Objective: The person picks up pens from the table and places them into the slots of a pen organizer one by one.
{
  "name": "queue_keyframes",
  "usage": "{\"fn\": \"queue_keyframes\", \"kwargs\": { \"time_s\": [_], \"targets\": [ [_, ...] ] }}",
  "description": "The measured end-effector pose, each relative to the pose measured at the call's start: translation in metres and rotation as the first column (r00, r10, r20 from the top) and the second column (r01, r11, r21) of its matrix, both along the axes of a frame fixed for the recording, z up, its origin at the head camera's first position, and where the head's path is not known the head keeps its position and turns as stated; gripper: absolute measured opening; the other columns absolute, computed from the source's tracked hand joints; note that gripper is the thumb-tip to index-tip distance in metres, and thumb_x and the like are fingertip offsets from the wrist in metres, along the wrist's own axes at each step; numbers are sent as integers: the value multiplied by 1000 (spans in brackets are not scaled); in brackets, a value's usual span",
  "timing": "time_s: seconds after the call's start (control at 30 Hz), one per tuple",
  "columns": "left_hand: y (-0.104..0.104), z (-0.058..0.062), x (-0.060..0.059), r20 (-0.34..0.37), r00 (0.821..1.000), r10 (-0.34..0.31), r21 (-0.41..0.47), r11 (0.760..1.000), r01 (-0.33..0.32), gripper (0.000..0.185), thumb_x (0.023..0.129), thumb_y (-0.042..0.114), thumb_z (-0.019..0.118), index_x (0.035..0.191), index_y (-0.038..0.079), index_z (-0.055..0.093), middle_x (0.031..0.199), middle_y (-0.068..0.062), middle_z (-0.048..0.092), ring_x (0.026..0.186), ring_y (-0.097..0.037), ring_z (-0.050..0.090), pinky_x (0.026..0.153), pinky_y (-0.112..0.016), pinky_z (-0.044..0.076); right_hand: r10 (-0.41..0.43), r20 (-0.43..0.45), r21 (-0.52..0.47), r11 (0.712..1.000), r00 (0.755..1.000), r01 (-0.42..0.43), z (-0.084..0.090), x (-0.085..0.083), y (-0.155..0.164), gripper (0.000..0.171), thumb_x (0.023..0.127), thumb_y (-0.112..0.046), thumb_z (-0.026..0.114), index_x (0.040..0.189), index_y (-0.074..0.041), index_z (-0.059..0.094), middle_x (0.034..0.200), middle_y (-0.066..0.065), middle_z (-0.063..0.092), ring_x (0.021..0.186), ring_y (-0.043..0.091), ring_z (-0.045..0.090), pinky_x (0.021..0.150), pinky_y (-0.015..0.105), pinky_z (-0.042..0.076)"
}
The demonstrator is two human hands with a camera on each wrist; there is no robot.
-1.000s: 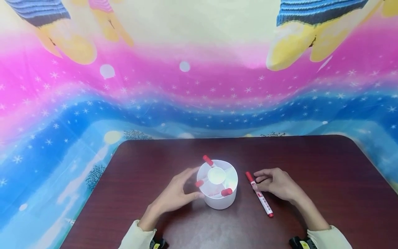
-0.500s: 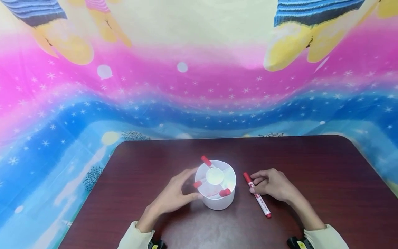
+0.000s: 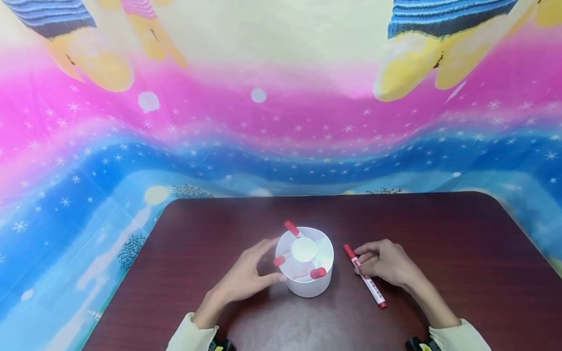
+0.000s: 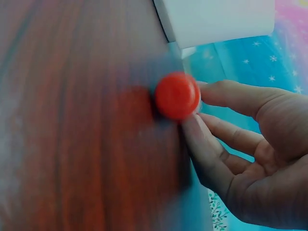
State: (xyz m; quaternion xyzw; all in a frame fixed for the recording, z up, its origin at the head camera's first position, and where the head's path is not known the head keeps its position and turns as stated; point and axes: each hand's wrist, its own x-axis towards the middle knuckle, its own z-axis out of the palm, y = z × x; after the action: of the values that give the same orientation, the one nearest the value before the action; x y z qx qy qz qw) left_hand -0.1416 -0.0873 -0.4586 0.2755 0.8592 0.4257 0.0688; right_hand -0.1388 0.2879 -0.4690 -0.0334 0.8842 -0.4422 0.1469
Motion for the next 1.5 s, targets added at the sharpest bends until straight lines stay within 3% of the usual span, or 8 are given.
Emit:
{"fn": "queue_keyframes", "kwargs": {
  "time_s": [0.13, 0.33, 0.63, 0.83, 1.1, 1.27, 1.5],
  "targets": [
    [0, 0, 1, 2, 1000, 4, -6, 1000, -4, 86, 88, 51, 87, 162, 34, 46, 139, 9, 65, 117, -10, 67, 104, -31, 60, 18, 23, -44, 999, 1000, -17, 5, 2, 1, 51, 86, -4, 80, 133, 9, 68, 102, 9, 77, 86, 17, 70, 69, 27, 60],
    [0, 0, 1, 7, 1000, 4, -1, 1000, -4, 85, 88, 50, 87, 162, 34, 46, 138, 8, 65, 118, -10, 67, 104, -31, 60, 54, 54, -216, 976, 997, -41, 14, 4, 5, 52, 90, 2, 68, 138, 18, 59, 111, 19, 74, 89, 15, 71, 75, 31, 65],
    [0, 2, 1, 7, 1000, 8, -3, 1000, -8, 85, 88, 51, 87, 162, 34, 46, 139, 9, 65, 118, -10, 67, 104, -31, 60, 29, 29, -313, 950, 999, -18, 29, 9, 2, 56, 98, -8, 74, 143, 17, 51, 123, 26, 70, 101, 17, 74, 85, 37, 67],
    [0, 2, 0, 2, 1000, 1, 0, 1000, -1, 85, 89, 49, 87, 162, 32, 47, 138, 8, 65, 117, -11, 67, 104, -32, 60, -5, 4, -359, 933, 1000, 6, 44, 14, -1, 55, 98, -9, 77, 140, 15, 51, 116, 20, 73, 99, 16, 76, 86, 34, 67],
    [0, 1, 1, -7, 1000, -2, 7, 1000, 2, 85, 89, 48, 87, 162, 31, 47, 138, 7, 65, 117, -11, 67, 104, -31, 60, -45, -54, -401, 916, 998, 20, 57, 21, 4, 45, 99, -6, 75, 136, 8, 52, 111, -2, 76, 100, 13, 78, 85, 32, 67],
    [-1, 1, 2, 2, 1000, 2, 10, 1000, -2, 85, 89, 48, 88, 162, 31, 47, 138, 8, 65, 118, -11, 67, 104, -31, 60, -45, -95, -439, 898, 994, -1, 64, 24, 5, 32, 100, -1, 72, 129, -4, 58, 111, 2, 77, 100, 14, 79, 86, 30, 66],
    [0, 2, 1, -9, 1000, -7, 9, 1000, 7, 85, 89, 47, 87, 162, 29, 47, 139, 7, 65, 117, -11, 68, 104, -31, 60, -72, -98, -493, 870, 993, 15, 74, 24, -1, 33, 99, 0, 72, 128, -7, 58, 112, 4, 75, 99, 15, 80, 86, 28, 66]
  ]
}}
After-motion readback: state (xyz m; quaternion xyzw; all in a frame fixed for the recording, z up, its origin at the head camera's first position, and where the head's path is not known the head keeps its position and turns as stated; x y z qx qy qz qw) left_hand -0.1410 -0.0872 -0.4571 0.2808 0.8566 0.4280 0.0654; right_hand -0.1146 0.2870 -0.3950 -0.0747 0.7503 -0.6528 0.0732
